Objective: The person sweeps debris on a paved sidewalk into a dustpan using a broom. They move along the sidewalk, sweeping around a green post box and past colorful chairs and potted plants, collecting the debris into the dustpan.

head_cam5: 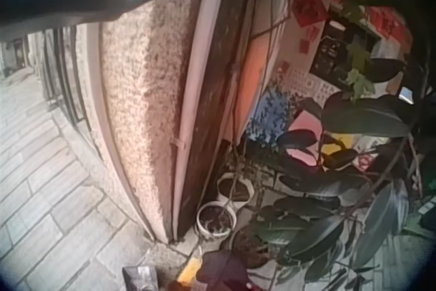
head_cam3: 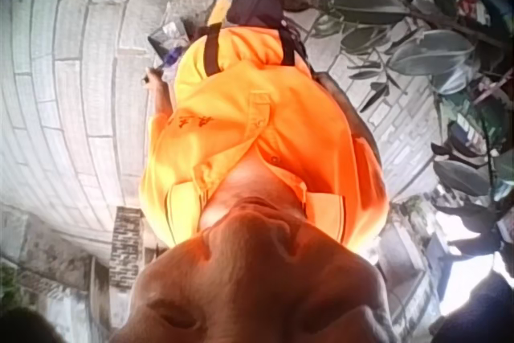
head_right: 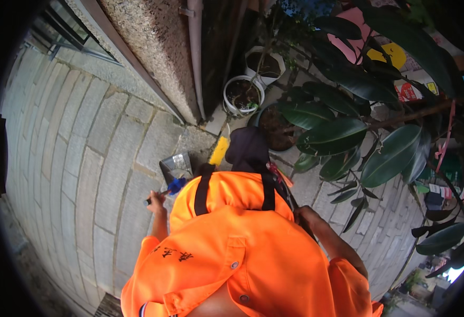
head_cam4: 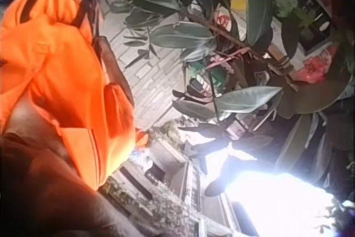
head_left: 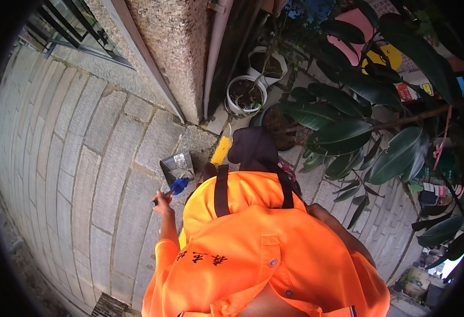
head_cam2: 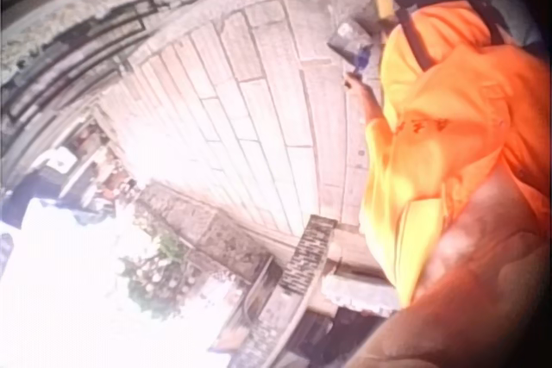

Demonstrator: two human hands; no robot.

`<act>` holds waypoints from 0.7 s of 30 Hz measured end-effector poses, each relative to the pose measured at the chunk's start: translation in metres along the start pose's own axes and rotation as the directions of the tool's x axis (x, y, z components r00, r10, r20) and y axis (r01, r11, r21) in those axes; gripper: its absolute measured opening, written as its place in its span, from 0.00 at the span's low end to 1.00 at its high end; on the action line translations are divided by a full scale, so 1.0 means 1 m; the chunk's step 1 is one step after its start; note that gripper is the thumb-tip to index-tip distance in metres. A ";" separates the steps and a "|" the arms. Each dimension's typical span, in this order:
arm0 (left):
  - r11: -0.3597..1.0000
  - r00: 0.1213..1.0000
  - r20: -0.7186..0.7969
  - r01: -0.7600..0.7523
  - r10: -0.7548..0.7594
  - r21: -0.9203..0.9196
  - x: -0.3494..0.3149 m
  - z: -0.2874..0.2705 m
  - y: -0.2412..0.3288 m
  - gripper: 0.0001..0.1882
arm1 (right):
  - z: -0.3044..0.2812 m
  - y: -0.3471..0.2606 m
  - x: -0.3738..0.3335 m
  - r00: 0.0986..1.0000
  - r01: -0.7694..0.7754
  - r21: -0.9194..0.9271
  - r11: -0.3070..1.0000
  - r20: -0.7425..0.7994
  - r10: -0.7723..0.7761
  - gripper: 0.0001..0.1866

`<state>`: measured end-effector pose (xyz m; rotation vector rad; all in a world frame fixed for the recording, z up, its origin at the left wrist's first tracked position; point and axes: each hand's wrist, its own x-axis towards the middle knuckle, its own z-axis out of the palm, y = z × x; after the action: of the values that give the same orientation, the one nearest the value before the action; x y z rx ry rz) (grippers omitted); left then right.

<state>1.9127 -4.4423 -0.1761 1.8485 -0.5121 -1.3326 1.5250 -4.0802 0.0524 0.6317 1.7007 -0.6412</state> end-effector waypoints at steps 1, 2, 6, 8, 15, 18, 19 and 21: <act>1.000 1.000 0.021 -0.009 0.009 0.005 -0.002 0.000 0.002 0.09 | 0.001 -0.002 -0.003 1.000 -0.003 -0.003 1.000 -0.002 0.003 0.09; 1.000 0.998 0.055 -0.015 0.014 0.022 -0.003 0.001 0.001 0.10 | 0.003 -0.003 -0.007 1.000 0.003 -0.017 1.000 -0.015 -0.003 0.09; 0.996 0.985 0.161 -0.070 0.060 0.058 -0.011 0.006 0.006 0.10 | -0.002 0.001 -0.003 0.999 0.036 -0.024 0.999 0.004 -0.036 0.08; 0.994 0.971 0.231 -0.084 0.067 0.064 -0.019 0.012 0.013 0.10 | -0.006 0.004 -0.001 0.999 -0.008 0.072 0.997 0.036 0.006 0.08; 0.930 0.885 0.461 -0.218 0.062 0.294 -0.033 0.022 0.046 0.11 | -0.016 -0.004 -0.054 0.977 -0.178 0.122 0.977 0.138 0.160 0.10; 0.872 0.809 0.584 -0.334 0.070 0.357 -0.050 0.036 0.065 0.11 | -0.031 0.024 -0.074 0.968 -0.132 0.050 0.990 0.220 0.118 0.14; 0.848 0.793 0.606 -0.363 0.064 0.385 -0.058 0.042 0.071 0.11 | -0.039 0.037 -0.078 0.961 -0.082 0.032 0.996 0.268 0.070 0.15; 0.809 0.751 0.657 -0.426 0.067 0.405 -0.071 0.057 0.077 0.11 | -0.042 0.048 -0.106 0.952 -0.007 0.054 0.999 0.307 -0.010 0.16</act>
<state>1.8427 -4.4599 -0.0811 1.6070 -1.5844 -1.7051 1.5509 -4.0249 0.1600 0.5378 1.3968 -0.7484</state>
